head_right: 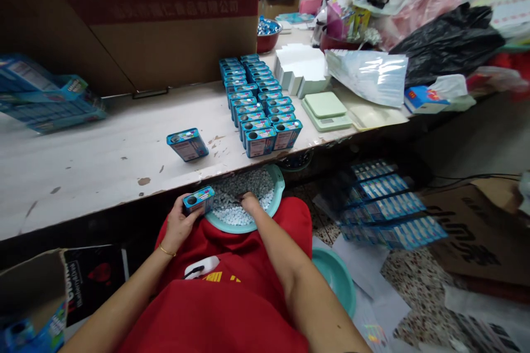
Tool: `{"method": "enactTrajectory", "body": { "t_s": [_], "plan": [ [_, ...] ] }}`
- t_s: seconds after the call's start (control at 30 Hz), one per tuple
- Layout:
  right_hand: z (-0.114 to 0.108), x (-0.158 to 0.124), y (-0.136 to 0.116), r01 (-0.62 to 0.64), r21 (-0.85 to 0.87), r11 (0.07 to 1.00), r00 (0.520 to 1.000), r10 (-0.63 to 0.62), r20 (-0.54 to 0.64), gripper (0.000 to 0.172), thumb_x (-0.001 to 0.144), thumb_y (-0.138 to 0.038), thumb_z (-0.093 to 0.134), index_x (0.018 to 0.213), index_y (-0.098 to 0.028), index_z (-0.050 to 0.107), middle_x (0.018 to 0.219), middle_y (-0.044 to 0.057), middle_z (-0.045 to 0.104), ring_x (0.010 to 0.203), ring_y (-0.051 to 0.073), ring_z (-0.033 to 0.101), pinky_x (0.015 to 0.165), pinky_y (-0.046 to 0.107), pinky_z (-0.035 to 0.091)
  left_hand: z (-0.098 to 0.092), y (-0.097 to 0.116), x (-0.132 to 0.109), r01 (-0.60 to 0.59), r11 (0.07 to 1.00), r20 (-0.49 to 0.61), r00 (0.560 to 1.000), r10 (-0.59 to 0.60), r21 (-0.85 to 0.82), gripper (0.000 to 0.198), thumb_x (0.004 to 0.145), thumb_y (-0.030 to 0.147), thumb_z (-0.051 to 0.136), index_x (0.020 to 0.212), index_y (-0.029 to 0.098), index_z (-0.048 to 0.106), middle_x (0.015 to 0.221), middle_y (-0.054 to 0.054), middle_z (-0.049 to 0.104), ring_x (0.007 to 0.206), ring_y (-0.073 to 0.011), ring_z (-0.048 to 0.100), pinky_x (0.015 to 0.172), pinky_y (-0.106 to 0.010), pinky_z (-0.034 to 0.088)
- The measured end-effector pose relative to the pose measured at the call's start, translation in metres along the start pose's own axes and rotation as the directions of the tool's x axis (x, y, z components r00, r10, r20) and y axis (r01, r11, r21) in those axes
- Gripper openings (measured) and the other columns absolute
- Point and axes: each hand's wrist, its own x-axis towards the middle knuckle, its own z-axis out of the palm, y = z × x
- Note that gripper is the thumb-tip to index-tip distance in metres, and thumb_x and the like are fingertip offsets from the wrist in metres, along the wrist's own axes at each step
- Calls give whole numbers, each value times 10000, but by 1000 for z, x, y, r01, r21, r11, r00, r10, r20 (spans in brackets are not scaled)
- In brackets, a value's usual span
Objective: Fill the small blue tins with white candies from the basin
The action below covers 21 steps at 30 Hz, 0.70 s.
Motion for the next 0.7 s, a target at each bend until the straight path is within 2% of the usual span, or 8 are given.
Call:
{"method": "enactTrajectory", "body": {
  "t_s": [0.17,0.3,0.4,0.53,0.6,0.7],
  "plan": [
    [-21,-20,17,40,209,977,999,-34,-32,333,772,-131,431,1049,-112,615,893,39,671,737,128,590,616,173,445,-1,2,-1,1,1000,-10,1000,-1,-3,426,669,342,598,1053,231,450,954,-13,567,873,-170,552,829,-304,426],
    [-57,-47,30,40,322,946,998,-25,-51,334,727,-119,455,1004,-110,641,743,39,671,604,111,559,547,188,433,1,4,0,-51,998,51,998,48,47,413,691,312,578,1074,223,456,974,-31,573,878,-174,554,824,-305,428],
    [-87,-66,29,64,366,928,997,-43,-65,340,704,-130,472,991,-120,654,651,24,654,546,105,530,521,198,414,4,7,2,-118,989,109,988,108,88,395,704,269,557,1085,209,470,1008,-52,580,910,-185,552,833,-316,426],
    [-114,-78,5,180,195,964,982,-166,-87,340,720,-150,460,994,-166,661,665,20,663,603,117,558,550,197,399,10,7,7,-214,967,148,970,193,140,407,696,216,548,1096,198,478,1049,-69,570,956,-200,539,872,-350,409],
    [-123,-81,-14,237,37,971,969,-234,-80,335,729,-150,450,971,-216,672,752,17,681,696,128,583,604,194,400,12,7,9,-246,955,172,961,218,167,420,695,205,544,1108,195,473,1067,-75,563,975,-207,530,889,-361,400],
    [-133,-86,-46,239,-226,944,966,-254,-42,337,727,-150,438,925,-277,679,880,11,680,833,161,591,675,213,400,14,6,10,-270,942,198,953,231,200,431,693,189,539,1118,186,470,1085,-85,556,995,-217,521,894,-368,398]
  ]
}}
